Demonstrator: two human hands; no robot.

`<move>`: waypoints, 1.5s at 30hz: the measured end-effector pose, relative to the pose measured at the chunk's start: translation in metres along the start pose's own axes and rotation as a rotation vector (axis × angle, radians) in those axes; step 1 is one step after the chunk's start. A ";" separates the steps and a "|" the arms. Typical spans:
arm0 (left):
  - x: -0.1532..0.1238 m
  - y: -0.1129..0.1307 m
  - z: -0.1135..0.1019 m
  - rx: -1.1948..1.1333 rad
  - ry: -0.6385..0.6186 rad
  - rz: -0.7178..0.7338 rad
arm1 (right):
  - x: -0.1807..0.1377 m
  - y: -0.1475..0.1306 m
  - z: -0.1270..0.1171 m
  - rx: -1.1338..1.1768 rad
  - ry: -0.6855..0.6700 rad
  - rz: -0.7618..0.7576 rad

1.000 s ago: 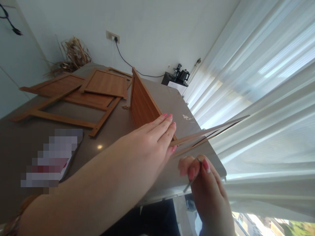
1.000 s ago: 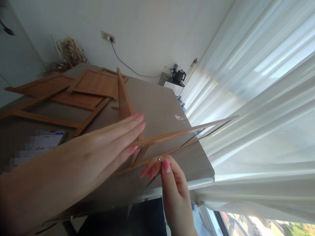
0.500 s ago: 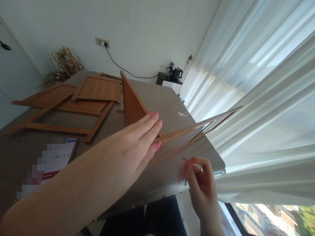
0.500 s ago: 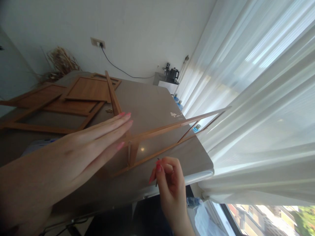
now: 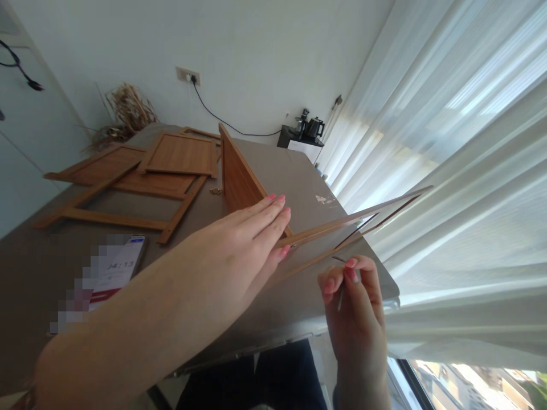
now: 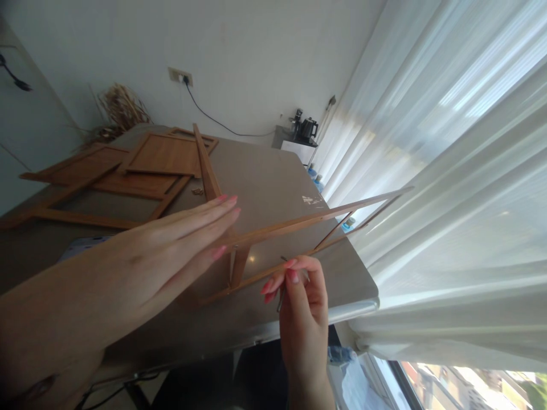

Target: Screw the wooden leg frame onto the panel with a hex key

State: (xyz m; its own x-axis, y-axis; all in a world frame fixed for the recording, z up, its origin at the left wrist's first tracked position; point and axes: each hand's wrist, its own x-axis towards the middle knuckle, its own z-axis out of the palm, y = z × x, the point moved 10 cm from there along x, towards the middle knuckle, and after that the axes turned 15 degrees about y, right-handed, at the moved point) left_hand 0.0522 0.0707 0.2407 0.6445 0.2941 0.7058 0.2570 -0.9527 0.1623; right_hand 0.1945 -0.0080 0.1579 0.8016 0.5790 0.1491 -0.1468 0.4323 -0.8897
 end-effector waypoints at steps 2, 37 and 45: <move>0.001 -0.001 0.000 0.008 0.001 -0.007 | 0.001 -0.004 0.000 -0.052 0.040 -0.041; 0.005 0.009 -0.004 0.099 0.070 0.085 | -0.022 -0.035 0.025 -0.353 -0.179 -0.489; 0.004 0.006 -0.005 0.084 0.102 0.058 | -0.023 -0.044 0.046 -0.259 -0.236 -0.432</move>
State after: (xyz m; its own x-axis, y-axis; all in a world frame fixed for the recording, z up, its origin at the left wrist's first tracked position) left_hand 0.0528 0.0659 0.2480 0.5843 0.2254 0.7796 0.2834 -0.9568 0.0642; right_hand 0.1558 -0.0082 0.2137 0.6011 0.5392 0.5899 0.3375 0.4978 -0.7989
